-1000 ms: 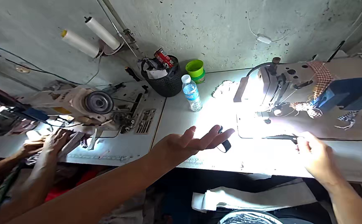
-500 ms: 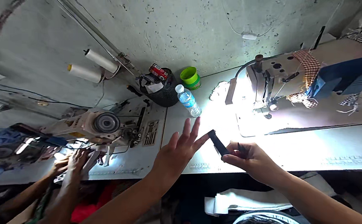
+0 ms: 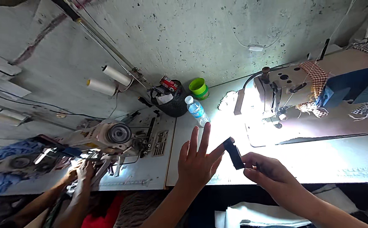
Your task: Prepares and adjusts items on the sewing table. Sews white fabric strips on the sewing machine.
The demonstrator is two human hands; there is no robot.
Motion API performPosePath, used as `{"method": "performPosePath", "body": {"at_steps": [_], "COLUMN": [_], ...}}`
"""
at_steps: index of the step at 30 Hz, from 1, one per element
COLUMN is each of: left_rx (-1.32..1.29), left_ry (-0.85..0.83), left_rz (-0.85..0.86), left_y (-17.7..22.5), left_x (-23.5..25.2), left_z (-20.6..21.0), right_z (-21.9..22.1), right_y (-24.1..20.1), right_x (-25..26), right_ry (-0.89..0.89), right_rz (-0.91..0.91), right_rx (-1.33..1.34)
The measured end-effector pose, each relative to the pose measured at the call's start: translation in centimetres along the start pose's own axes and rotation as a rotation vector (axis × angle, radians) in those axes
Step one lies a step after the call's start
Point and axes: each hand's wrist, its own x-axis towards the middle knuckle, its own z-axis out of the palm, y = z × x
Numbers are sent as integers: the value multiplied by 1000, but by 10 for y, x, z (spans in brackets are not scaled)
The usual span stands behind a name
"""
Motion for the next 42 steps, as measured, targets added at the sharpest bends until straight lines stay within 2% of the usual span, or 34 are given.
{"method": "performPosePath", "body": {"at_steps": [2,6,9,12,14,18,22,29,34,39,42], "left_rx": [54,196,306,375,380,377,419,349,406,387,328], "left_ry": [63,177,210,212,169,45,64,222,134,93,-18], "left_rz": [43,151,263,357,419,526,471,373,374,362,305], "left_y": [-4,-18,-33,-48,-55,-64,-68,-59,-55,-52,-51], "left_x": [1,11,19,21,27,35,24,16,12,3,-5], "left_z": [-3,-8,-12,-13,-21,-37,-33,-13,-7,4,12], "right_z": [-11,-32,-38,-45,-46,-44,-49,-51,-44,-38,-34], "right_y": [-5,-35,-55,-62,-58,-51,-51,-54,-57,-33,-11], "right_x": [0,5,22,47,58,74,85,98,109,119,121], "right_ry": [-26,-59,-135,-302,-340,-275,-319,-376,-404,-418,-383], "right_rz": [-12,37,172,272,198,31,-83,-79,92,101,111], "right_rx": [-164,-694,-859,-819,-799,-704,-658,-610,-666,-614,-615]}}
